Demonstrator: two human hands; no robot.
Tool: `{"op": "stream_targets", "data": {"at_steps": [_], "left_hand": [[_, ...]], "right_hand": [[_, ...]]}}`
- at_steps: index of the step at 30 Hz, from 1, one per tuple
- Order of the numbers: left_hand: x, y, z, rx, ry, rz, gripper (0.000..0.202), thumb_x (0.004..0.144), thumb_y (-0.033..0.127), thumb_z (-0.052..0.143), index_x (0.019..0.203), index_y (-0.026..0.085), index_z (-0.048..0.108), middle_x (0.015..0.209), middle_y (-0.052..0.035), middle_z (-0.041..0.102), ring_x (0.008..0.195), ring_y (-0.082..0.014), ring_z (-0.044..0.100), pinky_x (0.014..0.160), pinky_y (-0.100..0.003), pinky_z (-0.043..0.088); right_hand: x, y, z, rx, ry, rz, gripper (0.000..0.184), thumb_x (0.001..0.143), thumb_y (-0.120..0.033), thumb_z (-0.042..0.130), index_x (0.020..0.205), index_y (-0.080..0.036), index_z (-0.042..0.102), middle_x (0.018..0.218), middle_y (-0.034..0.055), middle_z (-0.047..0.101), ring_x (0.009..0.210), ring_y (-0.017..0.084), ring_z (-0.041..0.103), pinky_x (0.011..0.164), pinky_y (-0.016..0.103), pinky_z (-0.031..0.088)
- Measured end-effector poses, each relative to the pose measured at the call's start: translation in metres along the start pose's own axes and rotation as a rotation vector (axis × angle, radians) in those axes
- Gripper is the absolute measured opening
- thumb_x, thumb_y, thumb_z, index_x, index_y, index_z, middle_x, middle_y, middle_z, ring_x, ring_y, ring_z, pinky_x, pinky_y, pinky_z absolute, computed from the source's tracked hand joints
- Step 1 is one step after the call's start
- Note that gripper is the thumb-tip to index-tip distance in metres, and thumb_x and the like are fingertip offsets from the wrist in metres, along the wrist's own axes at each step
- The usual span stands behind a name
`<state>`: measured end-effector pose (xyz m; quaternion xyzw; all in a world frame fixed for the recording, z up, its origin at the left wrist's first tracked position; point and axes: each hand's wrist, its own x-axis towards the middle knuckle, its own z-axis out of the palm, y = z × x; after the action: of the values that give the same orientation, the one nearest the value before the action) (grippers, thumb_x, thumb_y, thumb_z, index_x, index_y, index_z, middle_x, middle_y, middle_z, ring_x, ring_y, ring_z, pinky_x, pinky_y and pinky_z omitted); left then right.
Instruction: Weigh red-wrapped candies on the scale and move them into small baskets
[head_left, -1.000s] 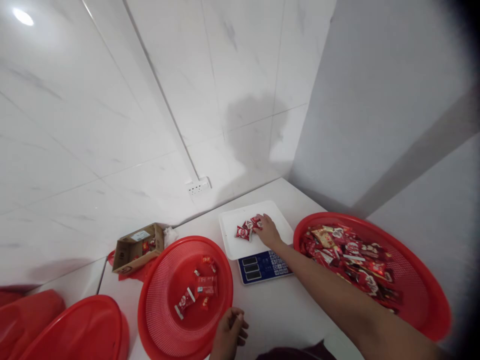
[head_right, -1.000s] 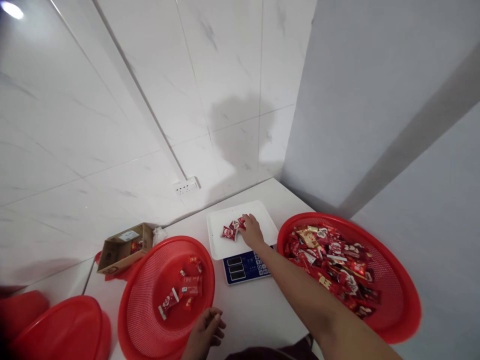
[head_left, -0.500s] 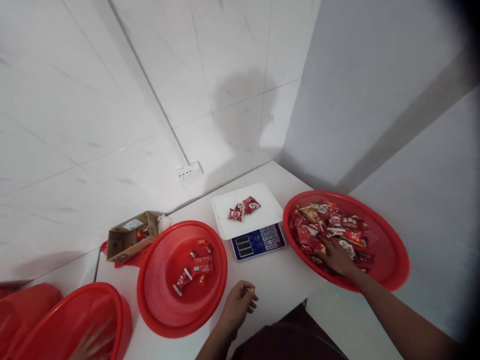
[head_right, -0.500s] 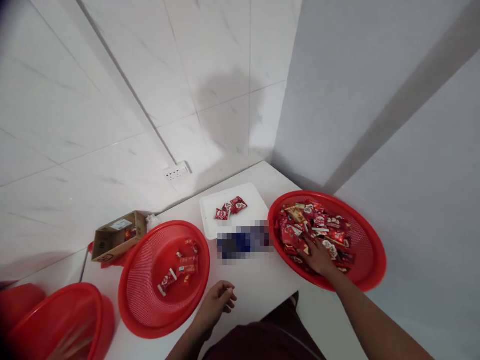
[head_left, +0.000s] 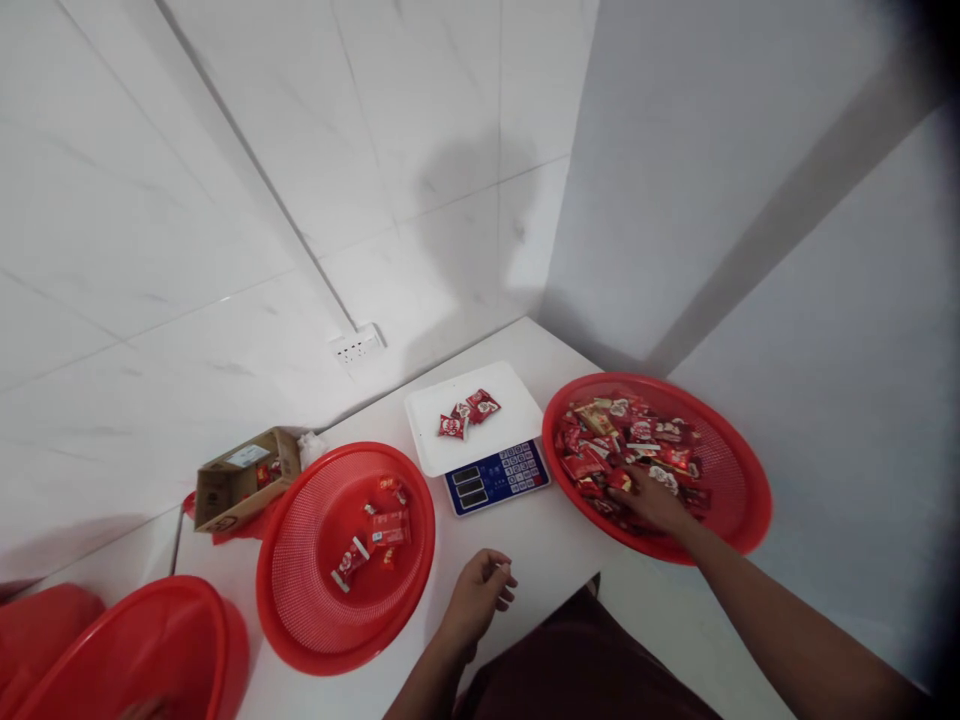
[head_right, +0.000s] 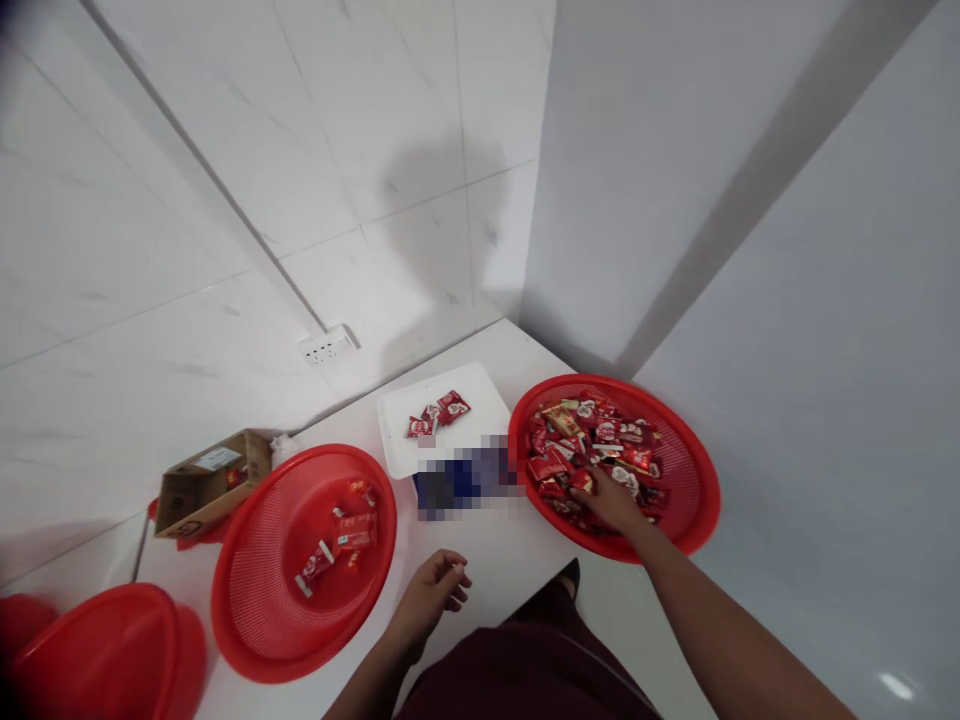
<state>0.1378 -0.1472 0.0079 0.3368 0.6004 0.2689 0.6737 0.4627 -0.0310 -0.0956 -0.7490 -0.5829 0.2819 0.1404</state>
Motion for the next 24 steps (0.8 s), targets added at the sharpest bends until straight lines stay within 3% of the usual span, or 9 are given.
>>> {"op": "stream_targets", "data": {"at_steps": [4, 8, 12, 16, 24], "left_hand": [[0.008, 0.0, 0.005, 0.001, -0.001, -0.002, 0.029, 0.069, 0.041, 0.054, 0.084, 0.017, 0.051, 0.073, -0.0012, 0.057, 0.062, -0.0114, 0.052, 0.058, -0.025, 0.037], [0.019, 0.006, 0.013, 0.018, -0.016, -0.011, 0.032, 0.068, 0.044, 0.054, 0.084, 0.017, 0.052, 0.073, -0.0013, 0.057, 0.063, -0.0117, 0.051, 0.059, -0.026, 0.038], [0.027, 0.015, 0.022, 0.024, -0.036, -0.014, 0.031, 0.069, 0.044, 0.054, 0.085, 0.017, 0.052, 0.073, -0.0009, 0.057, 0.063, -0.0115, 0.052, 0.059, -0.026, 0.039], [0.036, 0.022, 0.027, 0.036, -0.055, -0.015, 0.032, 0.068, 0.044, 0.055, 0.085, 0.017, 0.052, 0.073, -0.0006, 0.057, 0.063, -0.0115, 0.052, 0.059, -0.025, 0.038], [0.051, 0.028, 0.032, 0.078, -0.075, -0.008, 0.032, 0.07, 0.043, 0.054, 0.088, 0.017, 0.052, 0.074, -0.0009, 0.058, 0.064, -0.0114, 0.052, 0.059, -0.025, 0.039]], "right_hand": [[-0.001, -0.005, -0.014, 0.302, 0.009, 0.115, 0.047, 0.054, -0.029, 0.067, 0.099, -0.017, 0.06, 0.103, 0.0109, 0.064, 0.101, 0.031, 0.055, 0.089, 0.039, 0.038], [-0.001, -0.003, -0.028, 0.422, 0.058, 0.211, 0.05, 0.05, -0.028, 0.07, 0.098, -0.017, 0.06, 0.104, 0.009, 0.064, 0.102, 0.03, 0.055, 0.089, 0.039, 0.04], [-0.003, 0.001, -0.04, 0.621, 0.047, 0.33, 0.044, 0.059, -0.036, 0.067, 0.099, -0.019, 0.058, 0.094, 0.0069, 0.067, 0.089, 0.026, 0.062, 0.073, 0.035, 0.05], [-0.003, -0.002, -0.052, 0.83, 0.004, 0.433, 0.035, 0.066, -0.037, 0.065, 0.096, -0.022, 0.055, 0.091, 0.0071, 0.068, 0.076, 0.023, 0.064, 0.056, 0.032, 0.052], [0.003, -0.005, -0.064, 1.045, -0.013, 0.553, 0.02, 0.075, -0.035, 0.06, 0.091, -0.023, 0.054, 0.096, 0.0044, 0.067, 0.082, 0.017, 0.063, 0.062, 0.029, 0.053]]}}
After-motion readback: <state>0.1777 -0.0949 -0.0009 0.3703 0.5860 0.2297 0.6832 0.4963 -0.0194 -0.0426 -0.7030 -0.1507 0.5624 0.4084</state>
